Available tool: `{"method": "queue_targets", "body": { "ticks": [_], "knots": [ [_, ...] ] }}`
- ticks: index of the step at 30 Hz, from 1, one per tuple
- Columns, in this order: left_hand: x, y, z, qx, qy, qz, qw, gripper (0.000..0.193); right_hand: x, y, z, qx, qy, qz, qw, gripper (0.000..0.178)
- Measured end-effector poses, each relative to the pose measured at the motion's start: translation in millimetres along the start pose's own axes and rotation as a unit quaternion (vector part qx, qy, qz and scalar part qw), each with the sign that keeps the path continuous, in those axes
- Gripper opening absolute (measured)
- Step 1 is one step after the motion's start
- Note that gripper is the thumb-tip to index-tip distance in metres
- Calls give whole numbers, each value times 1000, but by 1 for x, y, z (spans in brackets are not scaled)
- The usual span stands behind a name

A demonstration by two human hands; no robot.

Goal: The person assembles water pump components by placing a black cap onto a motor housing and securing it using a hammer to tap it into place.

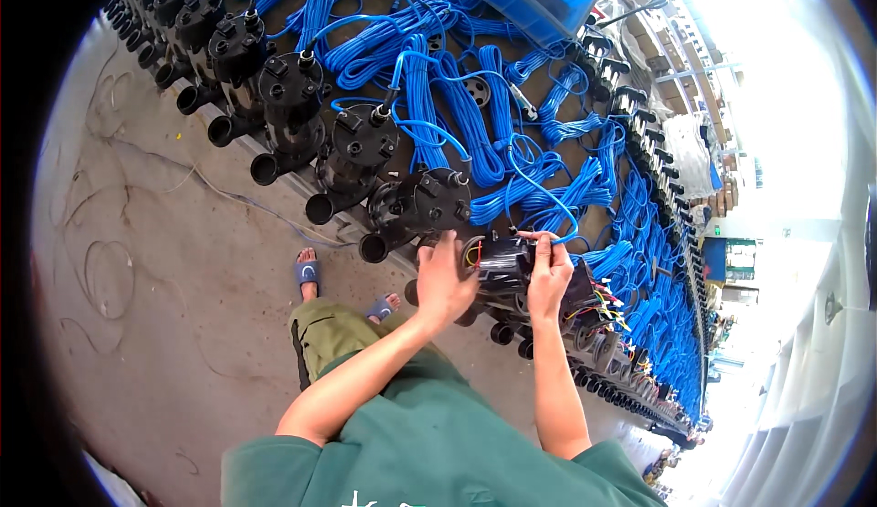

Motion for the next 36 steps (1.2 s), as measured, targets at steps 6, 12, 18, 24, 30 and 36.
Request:
{"method": "queue_targets", "body": {
  "ticks": [6,12,18,24,30,36],
  "knots": [
    [1,13,-13,-92,-8,-54,994,81,-10,-11,-29,-110,52,8,993,22],
    [-6,43,-43,-136,-7,-204,969,85,-26,-22,-37,-211,123,57,968,13],
    [31,15,36,-118,-56,-202,971,77,-25,-19,-32,-178,110,116,971,11],
    [40,-11,49,-190,8,-193,963,59,-53,120,13,-35,26,240,970,26],
    [37,-9,55,-165,60,-235,956,51,-135,333,268,-561,-172,153,795,60],
    [43,-8,56,-140,50,-261,954,53,-138,374,318,-652,-56,-111,748,45]
  ]
}}
Point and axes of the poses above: each hand's wrist, its own x-axis towards the middle knuckle, its own y-axis out of the back of the hand, z = x × y, the point moved 3 cm from there along x, towards the middle knuckle, and after that the axes turned 9 degrees about -x, right-handed, at the moved point
